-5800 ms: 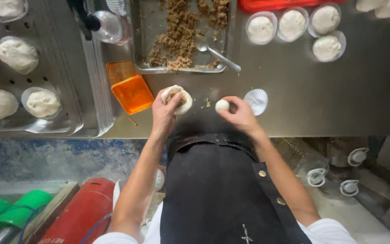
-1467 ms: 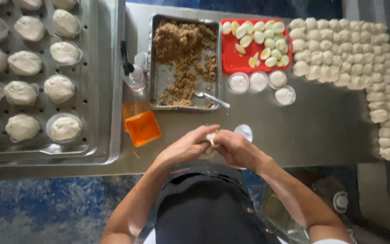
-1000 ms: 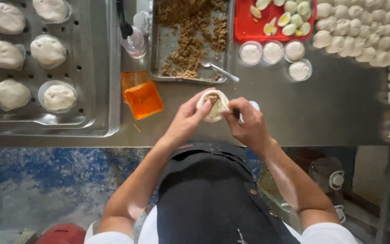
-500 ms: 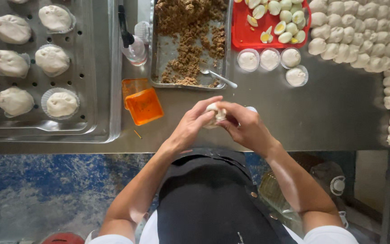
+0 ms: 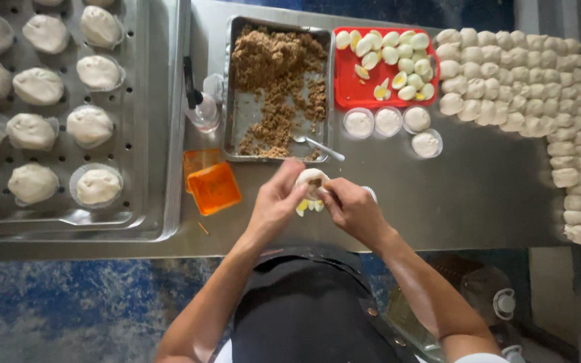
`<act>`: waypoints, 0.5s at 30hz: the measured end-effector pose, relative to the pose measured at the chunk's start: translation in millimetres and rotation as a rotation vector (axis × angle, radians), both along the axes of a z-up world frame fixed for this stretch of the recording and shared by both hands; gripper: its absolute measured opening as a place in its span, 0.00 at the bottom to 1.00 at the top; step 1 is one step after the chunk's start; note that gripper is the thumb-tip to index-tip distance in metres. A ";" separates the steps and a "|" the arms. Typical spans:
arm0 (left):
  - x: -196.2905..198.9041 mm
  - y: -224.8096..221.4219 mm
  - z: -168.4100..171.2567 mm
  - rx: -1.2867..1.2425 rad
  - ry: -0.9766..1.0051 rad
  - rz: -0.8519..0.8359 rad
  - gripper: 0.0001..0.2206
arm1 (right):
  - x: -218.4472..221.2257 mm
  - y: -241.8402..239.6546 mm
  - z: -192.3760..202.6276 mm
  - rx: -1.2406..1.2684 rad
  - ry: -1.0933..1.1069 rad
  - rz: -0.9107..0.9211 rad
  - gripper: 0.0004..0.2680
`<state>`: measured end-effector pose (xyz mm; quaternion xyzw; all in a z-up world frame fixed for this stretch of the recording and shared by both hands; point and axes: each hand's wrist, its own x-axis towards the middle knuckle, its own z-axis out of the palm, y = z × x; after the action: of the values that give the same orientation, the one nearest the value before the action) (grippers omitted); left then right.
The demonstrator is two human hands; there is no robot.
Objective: The person prepares siopao by filling dough with meat and eggs, then folding the dough to seal it.
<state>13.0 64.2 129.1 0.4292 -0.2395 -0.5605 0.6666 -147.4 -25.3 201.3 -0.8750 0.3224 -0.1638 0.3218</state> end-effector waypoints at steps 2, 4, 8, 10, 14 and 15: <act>-3.3 2.8 0.5 0.059 -0.099 0.001 0.20 | 1.3 1.7 -0.5 0.066 -0.030 -0.053 0.08; -10.4 3.3 5.6 0.182 -0.249 0.052 0.19 | 5.1 5.0 2.5 0.204 -0.128 -0.090 0.14; -14.4 5.1 14.8 0.139 -0.293 0.089 0.18 | 8.3 -1.9 10.8 0.075 -0.091 0.014 0.08; -16.0 6.4 18.5 0.212 -0.275 0.028 0.18 | 7.1 1.7 10.7 0.009 -0.065 0.043 0.06; -6.7 9.3 30.8 -0.064 -0.524 0.084 0.19 | 6.8 6.4 7.0 0.042 -0.114 0.023 0.11; -4.4 10.2 36.8 -0.084 -0.530 0.088 0.19 | 7.2 4.9 6.8 0.066 -0.116 -0.008 0.10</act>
<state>8.6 74.3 165.9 0.5430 -0.4098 -0.3886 0.6215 -140.2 -20.3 208.1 -0.8518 0.3118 -0.2048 0.3679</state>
